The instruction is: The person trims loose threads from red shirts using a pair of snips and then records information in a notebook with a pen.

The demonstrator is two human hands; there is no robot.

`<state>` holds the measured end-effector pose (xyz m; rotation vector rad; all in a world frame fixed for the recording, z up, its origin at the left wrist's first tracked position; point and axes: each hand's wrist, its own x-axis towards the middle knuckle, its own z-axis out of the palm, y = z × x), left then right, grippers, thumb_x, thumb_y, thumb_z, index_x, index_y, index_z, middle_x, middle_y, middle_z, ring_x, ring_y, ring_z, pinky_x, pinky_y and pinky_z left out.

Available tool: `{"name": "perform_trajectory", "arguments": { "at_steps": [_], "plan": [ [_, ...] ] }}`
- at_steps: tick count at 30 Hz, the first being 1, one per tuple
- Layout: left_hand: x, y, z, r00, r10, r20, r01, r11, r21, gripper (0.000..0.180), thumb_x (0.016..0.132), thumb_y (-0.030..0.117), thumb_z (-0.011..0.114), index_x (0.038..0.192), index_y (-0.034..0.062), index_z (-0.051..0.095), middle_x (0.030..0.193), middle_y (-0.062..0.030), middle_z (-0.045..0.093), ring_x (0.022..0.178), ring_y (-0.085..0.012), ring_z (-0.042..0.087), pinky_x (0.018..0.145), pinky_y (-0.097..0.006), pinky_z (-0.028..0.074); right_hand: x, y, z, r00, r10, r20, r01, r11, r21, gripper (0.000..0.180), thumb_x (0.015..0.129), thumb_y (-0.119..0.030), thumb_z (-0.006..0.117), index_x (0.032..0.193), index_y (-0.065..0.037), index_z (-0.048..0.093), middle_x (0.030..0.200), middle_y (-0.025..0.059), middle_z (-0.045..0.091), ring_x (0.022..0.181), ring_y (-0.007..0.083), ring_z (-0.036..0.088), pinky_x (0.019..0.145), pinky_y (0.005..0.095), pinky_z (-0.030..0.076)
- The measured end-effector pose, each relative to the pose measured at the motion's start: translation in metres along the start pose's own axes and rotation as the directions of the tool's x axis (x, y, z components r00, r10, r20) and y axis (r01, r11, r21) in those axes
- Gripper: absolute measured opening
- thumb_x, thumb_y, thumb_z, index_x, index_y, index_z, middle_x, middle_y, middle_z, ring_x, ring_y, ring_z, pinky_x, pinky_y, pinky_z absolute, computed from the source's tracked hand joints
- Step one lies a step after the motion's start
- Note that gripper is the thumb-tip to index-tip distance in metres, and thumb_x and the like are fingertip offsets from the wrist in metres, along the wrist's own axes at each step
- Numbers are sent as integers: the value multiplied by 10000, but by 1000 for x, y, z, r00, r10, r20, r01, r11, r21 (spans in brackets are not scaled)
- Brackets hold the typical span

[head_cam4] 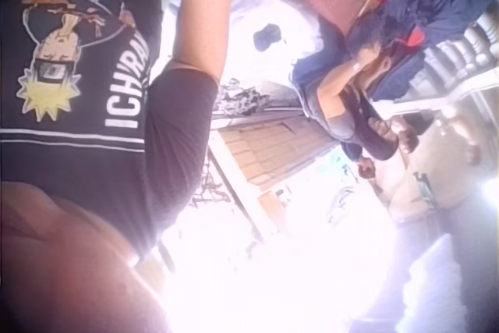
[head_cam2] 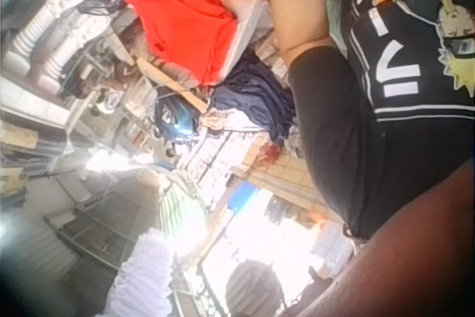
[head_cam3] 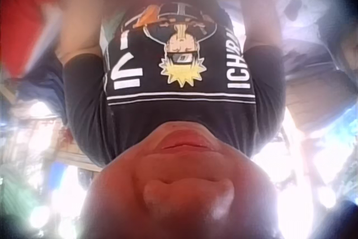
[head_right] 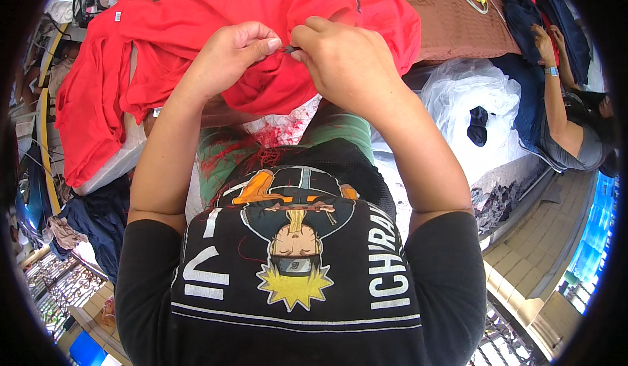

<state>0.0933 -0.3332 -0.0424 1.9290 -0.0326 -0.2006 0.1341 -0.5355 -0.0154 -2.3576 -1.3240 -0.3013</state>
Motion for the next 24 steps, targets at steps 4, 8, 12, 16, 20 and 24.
{"name": "perform_trajectory", "arguments": {
  "at_steps": [4, 8, 12, 16, 20, 24],
  "plan": [
    [1, -2, 1, 1000, 5, 5, -5, 1000, 25, 193, 944, 165, 572, 985, -17, 622, 854, 17, 617, 798, -41, 541, 732, -209, 451, 2, -2, 0, 999, -6, 32, 7, 999, -32, 123, 831, -182, 604, 854, -62, 585, 787, 88, 587, 694, 312, 617, 548, 430, 478],
    [2, 2, 3, 999, 30, -13, -28, 990, 137, 195, 940, 157, 573, 984, -26, 623, 853, -17, 644, 804, -60, 570, 743, -228, 467, 5, -6, -2, 998, -19, 57, 22, 999, -44, 119, 827, -175, 604, 856, -60, 589, 794, 88, 594, 698, 311, 620, 552, 430, 485],
    [1, 4, 5, 997, 61, -35, -54, 979, 194, 181, 936, 142, 571, 974, -26, 626, 833, -42, 659, 800, -79, 597, 748, -240, 478, 5, -4, -1, 995, -21, 98, 29, 996, -81, 111, 819, -160, 601, 855, -55, 590, 815, 92, 609, 716, 309, 627, 565, 429, 492],
    [-16, 18, -8, 966, 252, 55, -258, 949, 180, 186, 898, 163, 601, 870, -15, 646, 895, -74, 647, 820, -129, 600, 774, -267, 466, 5, -6, -4, 992, -13, 126, 23, 996, -85, 110, 808, -137, 606, 883, -56, 599, 849, 99, 628, 748, 307, 635, 591, 422, 496],
    [-64, 61, -56, 901, 324, 288, -347, 937, 34, 205, 863, 169, 616, 747, 2, 641, 925, -101, 619, 824, -159, 582, 784, -284, 442, -9, 5, -13, 996, 81, 40, -85, 990, 113, 225, 792, -127, 685, 996, -65, 613, 895, 103, 627, 784, 265, 642, 656, 345, 495],
    [-74, 35, -52, 987, 41, 157, -75, 974, 215, 229, 835, 237, 675, 828, 9, 662, 838, -74, 628, 756, -125, 562, 711, -272, 442, -14, 2, 8, 989, 117, 87, -139, 939, 316, 278, 748, -54, 721, 1013, -58, 635, 902, 71, 624, 769, 198, 626, 663, 299, 489]
  ]
}}
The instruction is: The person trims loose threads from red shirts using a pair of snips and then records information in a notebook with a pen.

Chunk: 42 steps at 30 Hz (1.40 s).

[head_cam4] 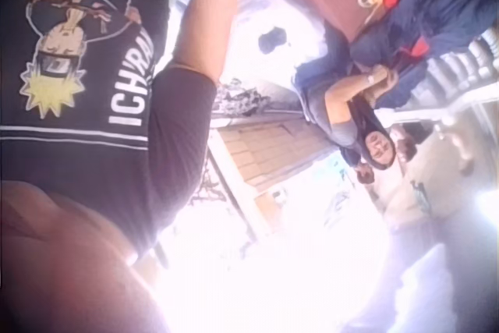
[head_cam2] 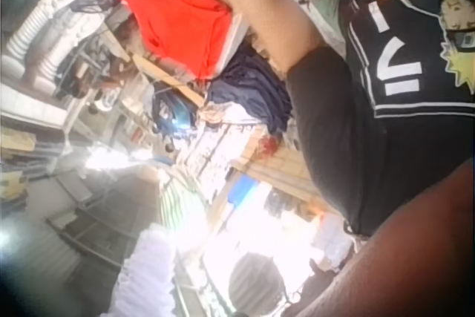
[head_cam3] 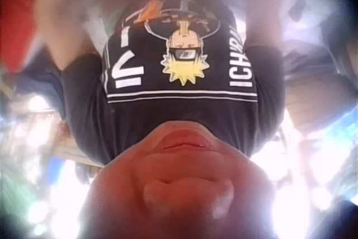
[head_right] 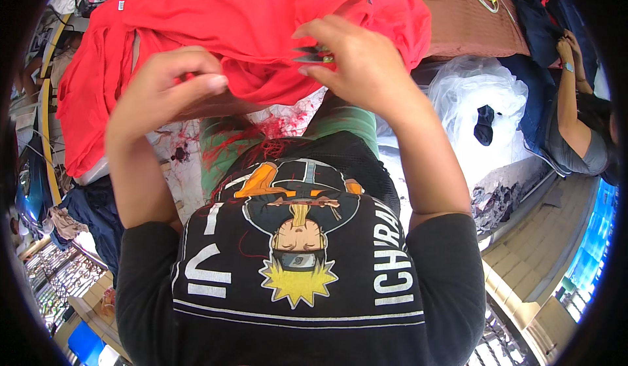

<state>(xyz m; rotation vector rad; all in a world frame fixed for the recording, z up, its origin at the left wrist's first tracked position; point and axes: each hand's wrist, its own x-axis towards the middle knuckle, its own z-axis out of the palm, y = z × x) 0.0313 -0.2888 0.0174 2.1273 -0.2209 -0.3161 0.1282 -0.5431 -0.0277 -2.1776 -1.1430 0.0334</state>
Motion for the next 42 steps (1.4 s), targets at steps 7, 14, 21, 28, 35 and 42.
{"name": "perform_trajectory", "arguments": {
  "at_steps": [7, 14, 21, 28, 35, 42],
  "plan": [
    [33, -28, 78, 880, -148, -451, 202, 977, 75, 318, 809, 285, 733, 944, 6, 664, 699, -18, 615, 611, -63, 514, 558, -232, 414, 4, 18, 30, 989, 140, -43, -125, 960, 250, 225, 720, -24, 678, 943, -47, 664, 844, 99, 645, 713, 218, 627, 657, 321, 494],
    [36, -29, 87, 810, -39, -585, 25, 999, -31, 163, 811, 167, 726, 868, 17, 700, 766, -19, 624, 656, -65, 533, 602, -212, 424, 3, 12, 23, 989, 124, -79, -99, 959, 265, 227, 715, -1, 667, 940, -24, 660, 808, 100, 628, 684, 203, 602, 638, 310, 478],
    [13, -19, 85, 767, 176, -618, -127, 984, 122, 117, 758, 29, 729, 873, 15, 724, 990, -83, 648, 817, -141, 623, 758, -256, 493, -1, 1, 14, 988, 152, 15, -152, 966, 212, 225, 752, 46, 664, 970, -8, 647, 851, 56, 619, 785, 115, 568, 716, 242, 466],
    [7, -22, 87, 750, 260, -608, -200, 966, 166, 133, 748, 42, 738, 872, 2, 715, 1113, -125, 650, 850, -172, 659, 731, -272, 521, 0, -17, 10, 974, -126, -189, 155, 977, 146, 234, 767, -98, 695, 989, -74, 626, 919, 77, 593, 776, 241, 629, 613, 346, 498],
    [6, -17, 87, 766, 260, -588, -201, 966, 164, 145, 741, -16, 728, 885, -21, 715, 1151, -137, 643, 897, -149, 645, 771, -259, 518, 3, -20, 12, 964, -246, -102, 240, 968, -66, 209, 749, -96, 684, 954, -91, 641, 921, 50, 583, 751, 264, 624, 598, 366, 491],
    [5, -16, 85, 787, 256, -562, -186, 966, 180, 130, 746, -21, 721, 876, -24, 713, 1155, -148, 639, 916, -160, 650, 773, -266, 525, 7, -23, 19, 958, -262, -118, 256, 965, -64, 189, 741, -105, 687, 920, -86, 631, 923, 45, 581, 718, 267, 625, 592, 376, 491]
  ]
}}
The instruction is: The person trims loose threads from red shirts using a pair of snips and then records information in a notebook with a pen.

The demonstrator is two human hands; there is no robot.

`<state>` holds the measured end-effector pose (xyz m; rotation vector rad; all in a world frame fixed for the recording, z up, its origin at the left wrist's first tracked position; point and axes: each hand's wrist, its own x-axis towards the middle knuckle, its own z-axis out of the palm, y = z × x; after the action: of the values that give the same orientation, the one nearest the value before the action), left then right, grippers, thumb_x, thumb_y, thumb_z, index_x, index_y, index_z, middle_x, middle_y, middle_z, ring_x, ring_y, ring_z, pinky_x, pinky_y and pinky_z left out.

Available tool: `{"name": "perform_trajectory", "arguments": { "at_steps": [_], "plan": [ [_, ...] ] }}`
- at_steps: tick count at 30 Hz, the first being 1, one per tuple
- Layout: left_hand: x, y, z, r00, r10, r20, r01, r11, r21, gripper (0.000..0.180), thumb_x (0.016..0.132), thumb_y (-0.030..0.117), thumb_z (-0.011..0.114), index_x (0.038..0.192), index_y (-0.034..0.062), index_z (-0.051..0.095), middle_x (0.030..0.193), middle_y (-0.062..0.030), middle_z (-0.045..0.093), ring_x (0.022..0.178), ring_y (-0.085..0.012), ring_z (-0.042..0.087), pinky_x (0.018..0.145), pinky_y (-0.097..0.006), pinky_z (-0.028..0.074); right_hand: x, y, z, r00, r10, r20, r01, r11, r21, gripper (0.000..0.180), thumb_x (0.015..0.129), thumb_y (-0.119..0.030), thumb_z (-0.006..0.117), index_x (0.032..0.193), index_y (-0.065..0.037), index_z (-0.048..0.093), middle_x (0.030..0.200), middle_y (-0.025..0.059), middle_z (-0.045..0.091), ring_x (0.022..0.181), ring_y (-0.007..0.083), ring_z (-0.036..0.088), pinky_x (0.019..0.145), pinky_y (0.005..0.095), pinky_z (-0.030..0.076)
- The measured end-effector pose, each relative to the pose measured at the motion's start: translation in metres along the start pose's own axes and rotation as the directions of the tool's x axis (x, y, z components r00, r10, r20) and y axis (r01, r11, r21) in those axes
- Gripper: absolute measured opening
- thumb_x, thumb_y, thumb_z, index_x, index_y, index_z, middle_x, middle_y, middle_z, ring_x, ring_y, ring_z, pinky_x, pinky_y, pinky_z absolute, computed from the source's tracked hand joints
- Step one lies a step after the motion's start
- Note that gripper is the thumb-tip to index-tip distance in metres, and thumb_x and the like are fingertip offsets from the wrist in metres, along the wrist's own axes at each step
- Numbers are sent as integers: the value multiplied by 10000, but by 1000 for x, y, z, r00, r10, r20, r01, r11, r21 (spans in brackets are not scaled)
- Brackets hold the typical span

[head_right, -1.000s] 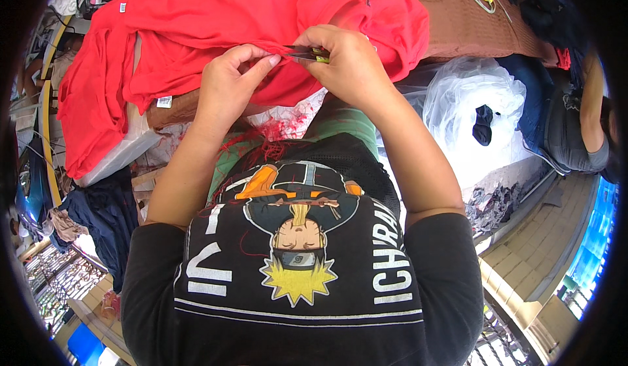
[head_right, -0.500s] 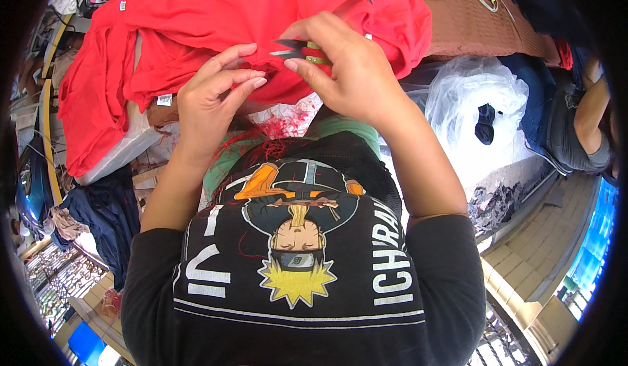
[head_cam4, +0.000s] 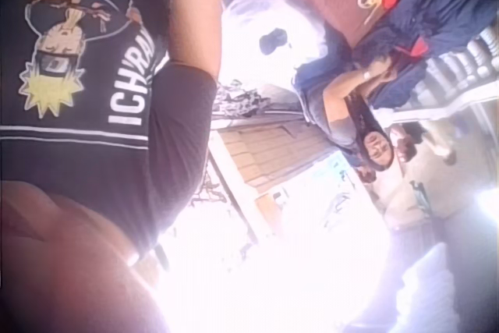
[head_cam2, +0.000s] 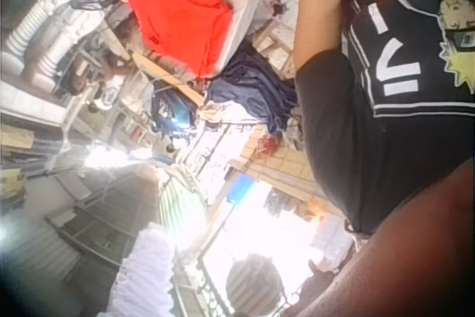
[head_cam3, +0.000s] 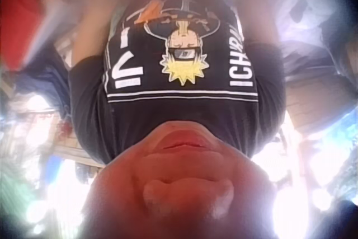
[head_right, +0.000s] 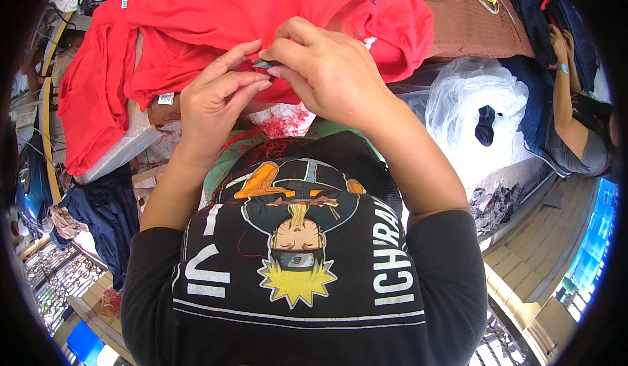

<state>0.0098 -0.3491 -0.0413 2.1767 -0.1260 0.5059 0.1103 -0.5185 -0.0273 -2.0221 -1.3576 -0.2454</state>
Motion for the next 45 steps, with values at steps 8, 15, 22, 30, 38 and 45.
{"name": "perform_trajectory", "arguments": {
  "at_steps": [8, 15, 22, 30, 38, 45],
  "plan": [
    [4, -6, -10, 991, 124, -55, -111, 974, 196, 156, 661, 113, 771, 812, 95, 731, 1125, -24, 612, 867, -193, 560, 786, -333, 464, 0, 3, -3, 997, 35, -76, -38, 999, -31, 156, 766, -107, 670, 914, -83, 626, 883, 51, 576, 726, 270, 622, 580, 375, 489],
    [3, -3, -14, 987, 143, -79, -119, 961, 251, 162, 645, 163, 785, 793, 119, 736, 1078, 7, 614, 941, -206, 533, 846, -361, 404, 0, -10, -9, 996, -89, 27, 92, 983, -161, 224, 743, -55, 673, 966, -83, 661, 936, 79, 593, 747, 262, 624, 613, 350, 490],
    [18, 17, -58, 911, 290, 292, -359, 907, 220, 207, 815, 266, 674, 743, 82, 734, 1091, -79, 625, 1082, -237, 505, 976, -386, 343, 9, -7, -7, 992, -124, -24, 116, 969, -218, 173, 745, -71, 644, 918, -79, 634, 865, 66, 585, 760, 258, 612, 630, 363, 478],
    [22, 49, -115, 964, 265, -8, -260, 952, 159, 394, 965, 333, 489, 810, 31, 687, 1010, -105, 640, 1053, -229, 546, 936, -361, 394, 13, -7, -48, 953, 143, -268, -168, 983, -73, 223, 824, -13, 668, 1046, -2, 648, 970, 63, 630, 829, 126, 593, 728, 248, 475],
    [-17, -35, -31, 694, -516, 503, 368, 854, 369, 461, 848, 401, 657, 1071, -3, 644, 909, -174, 693, 856, -233, 670, 782, -330, 495, -12, 14, -57, 913, 224, -342, -223, 974, 43, 234, 852, -32, 668, 1083, -6, 639, 946, 28, 608, 755, 66, 515, 678, 185, 433],
    [-75, -97, 9, 521, -576, 630, 65, 763, 643, 338, 833, 295, 672, 1085, 70, 657, 1045, -141, 671, 1011, -283, 624, 874, -366, 462, -9, 16, -63, 929, 191, -318, -213, 976, -37, 241, 847, -28, 670, 1085, -10, 635, 927, 19, 599, 744, 57, 501, 665, 182, 421]
  ]
}}
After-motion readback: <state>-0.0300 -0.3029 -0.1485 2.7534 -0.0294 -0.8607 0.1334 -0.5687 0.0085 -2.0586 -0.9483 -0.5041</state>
